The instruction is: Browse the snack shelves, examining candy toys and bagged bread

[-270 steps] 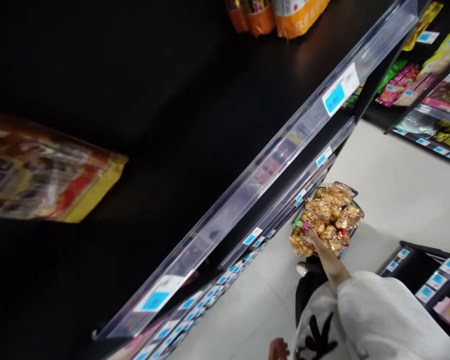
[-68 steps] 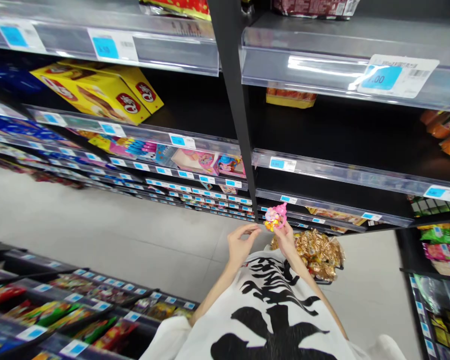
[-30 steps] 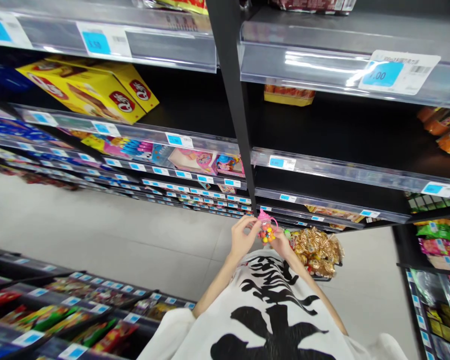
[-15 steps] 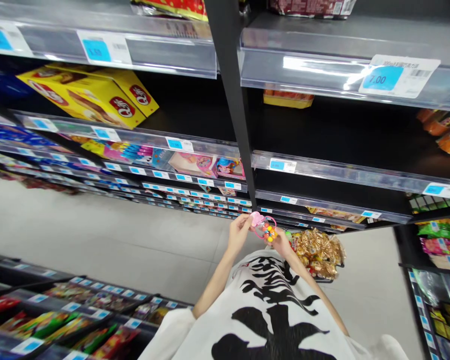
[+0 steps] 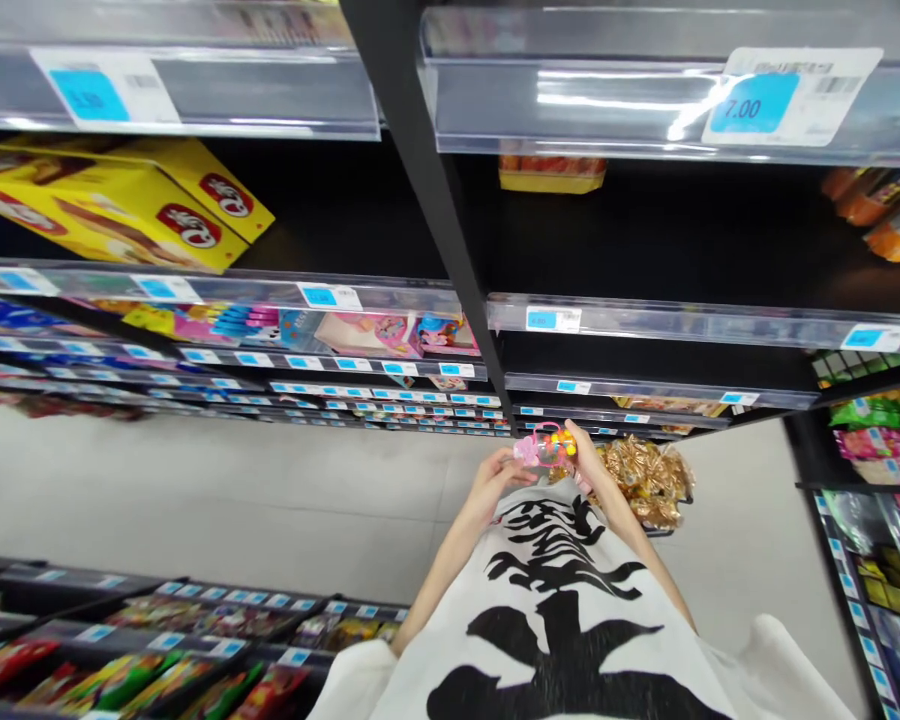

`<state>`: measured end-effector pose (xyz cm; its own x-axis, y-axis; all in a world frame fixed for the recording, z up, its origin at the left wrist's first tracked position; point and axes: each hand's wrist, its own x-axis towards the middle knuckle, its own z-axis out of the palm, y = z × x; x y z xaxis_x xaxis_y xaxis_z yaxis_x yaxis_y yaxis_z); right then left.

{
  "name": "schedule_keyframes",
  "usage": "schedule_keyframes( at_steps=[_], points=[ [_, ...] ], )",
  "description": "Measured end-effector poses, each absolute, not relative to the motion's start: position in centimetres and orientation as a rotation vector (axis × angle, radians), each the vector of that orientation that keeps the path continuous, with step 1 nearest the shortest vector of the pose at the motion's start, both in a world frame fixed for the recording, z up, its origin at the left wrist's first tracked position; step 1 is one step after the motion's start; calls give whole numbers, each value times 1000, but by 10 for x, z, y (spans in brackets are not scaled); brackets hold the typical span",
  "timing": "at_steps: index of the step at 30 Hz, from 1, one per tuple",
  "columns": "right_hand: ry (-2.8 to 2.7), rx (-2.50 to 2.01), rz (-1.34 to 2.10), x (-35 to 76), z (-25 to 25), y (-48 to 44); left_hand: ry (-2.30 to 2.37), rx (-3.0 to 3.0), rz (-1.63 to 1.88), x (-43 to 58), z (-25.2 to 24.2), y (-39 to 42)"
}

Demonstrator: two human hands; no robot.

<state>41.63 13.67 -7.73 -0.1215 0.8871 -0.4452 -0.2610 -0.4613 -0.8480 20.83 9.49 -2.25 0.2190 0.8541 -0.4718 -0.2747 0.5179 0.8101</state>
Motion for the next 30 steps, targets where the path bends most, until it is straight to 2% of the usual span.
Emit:
schedule_keyframes(
  at_steps=[10, 30],
  points=[
    [-793, -1297, 1430, 412, -66, 139, 1033, 686, 704, 222, -21, 94],
    [-733, -1283, 1477, 411, -62, 136, 1020, 744, 679, 222, -34, 87]
  ],
)
